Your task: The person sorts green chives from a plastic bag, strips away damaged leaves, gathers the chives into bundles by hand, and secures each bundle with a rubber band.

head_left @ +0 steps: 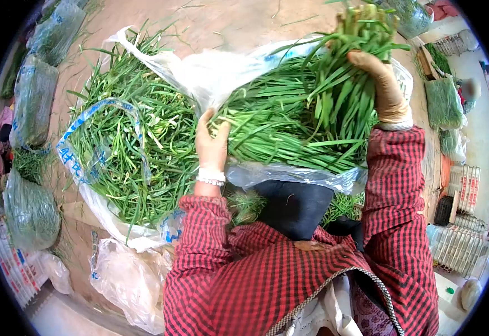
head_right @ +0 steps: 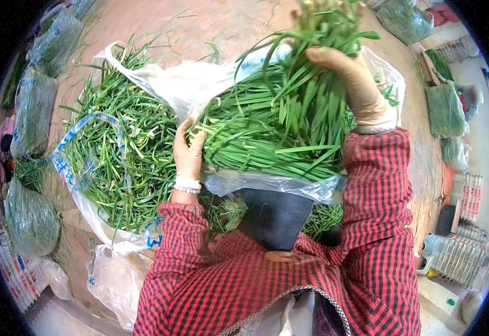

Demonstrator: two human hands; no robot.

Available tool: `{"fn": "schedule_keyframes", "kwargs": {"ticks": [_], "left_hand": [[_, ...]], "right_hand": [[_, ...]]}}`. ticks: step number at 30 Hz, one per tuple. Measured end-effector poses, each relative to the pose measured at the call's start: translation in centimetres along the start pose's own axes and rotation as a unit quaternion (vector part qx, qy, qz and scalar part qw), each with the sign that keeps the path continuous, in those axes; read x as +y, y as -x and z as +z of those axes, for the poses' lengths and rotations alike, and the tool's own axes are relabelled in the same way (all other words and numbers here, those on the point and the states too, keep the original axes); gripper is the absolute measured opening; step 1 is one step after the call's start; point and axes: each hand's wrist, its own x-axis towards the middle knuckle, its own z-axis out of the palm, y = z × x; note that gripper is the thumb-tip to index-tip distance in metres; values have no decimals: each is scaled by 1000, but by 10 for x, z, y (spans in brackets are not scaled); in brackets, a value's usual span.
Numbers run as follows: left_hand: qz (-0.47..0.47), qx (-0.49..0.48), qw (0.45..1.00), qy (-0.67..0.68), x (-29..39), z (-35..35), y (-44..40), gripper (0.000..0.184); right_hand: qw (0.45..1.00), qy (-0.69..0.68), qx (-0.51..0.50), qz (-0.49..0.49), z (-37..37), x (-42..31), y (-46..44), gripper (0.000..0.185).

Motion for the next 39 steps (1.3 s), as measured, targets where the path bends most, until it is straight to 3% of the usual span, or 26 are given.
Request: {"fn": "schedule_keyframes", "kwargs": {"ticks": [1,2,5,7,8,9,10,11,14,17,18,19,21,22,25,27,28,29,30,31,33,34,35,36,37,39], "left_hand": [[42,50,994,-86,-3,1,6,50],[99,81,990,-58,4,2,6,48],[299,135,934,-142,60,2,9,52],[318,23,946,-58,96,25,16,63],[253,-99,961,53,108,45,20,82],[238,-193,950,60,126,59,24,99],[225,-259,924,170,142,82,34,110],[276,-300,893,191,169,99,38,123],[418,-251,849,203,210,150,44,140],[543,-224,789,181,284,170,72,138],[587,-154,768,204,302,186,87,133],[607,-172,744,218,319,188,98,126],[652,-89,726,198,338,192,124,108],[656,-96,721,203,340,194,131,108],[582,-146,753,270,331,202,150,105],[514,-204,750,362,318,195,169,90],[461,-265,735,420,312,192,177,83],[460,-271,734,419,306,199,188,83],[303,-382,689,536,298,212,202,66],[127,-474,607,625,290,225,217,50],[-40,-500,583,639,278,225,233,24],[-116,-498,591,624,266,226,237,20],[-194,-488,595,609,254,229,243,19],[-361,-498,504,607,225,246,252,16],[-405,-455,552,569,197,261,268,16],[-522,-448,524,503,141,264,291,29]], "right_hand": [[999,-30,7,-21,-16,5,-4,30],[996,-36,22,-80,-28,11,-5,30],[997,28,19,-75,-26,10,6,31],[996,31,10,-87,-22,17,9,32],[992,58,-6,-110,-14,16,17,34],[979,99,-31,-174,-11,16,25,31],[968,111,-17,-223,-5,11,36,29],[954,125,0,-272,2,7,47,27],[967,-28,112,-225,-49,-15,107,26],[926,-69,126,-349,-100,-42,178,33],[910,-76,124,-388,-116,-52,201,36],[896,-81,117,-422,-127,-59,222,38],[873,-85,106,-469,-142,-65,253,43],[864,-86,106,-485,-150,-67,264,46],[842,-90,83,-526,-157,-56,284,54],[837,-64,69,-539,-150,-41,288,59],[842,-25,98,-530,-146,-33,291,62],[851,100,223,-465,-143,-24,294,65],[850,186,272,-411,-125,-24,295,72],[840,272,311,-352,-106,-24,297,80],[756,458,286,-370,-67,-22,290,106],[754,509,249,-333,-87,-2,302,112],[818,452,241,-263,-96,26,316,113],[872,387,234,-186,-102,58,332,114],[905,346,225,-104,-111,93,346,113],[953,224,188,77,-125,135,369,109]]}}
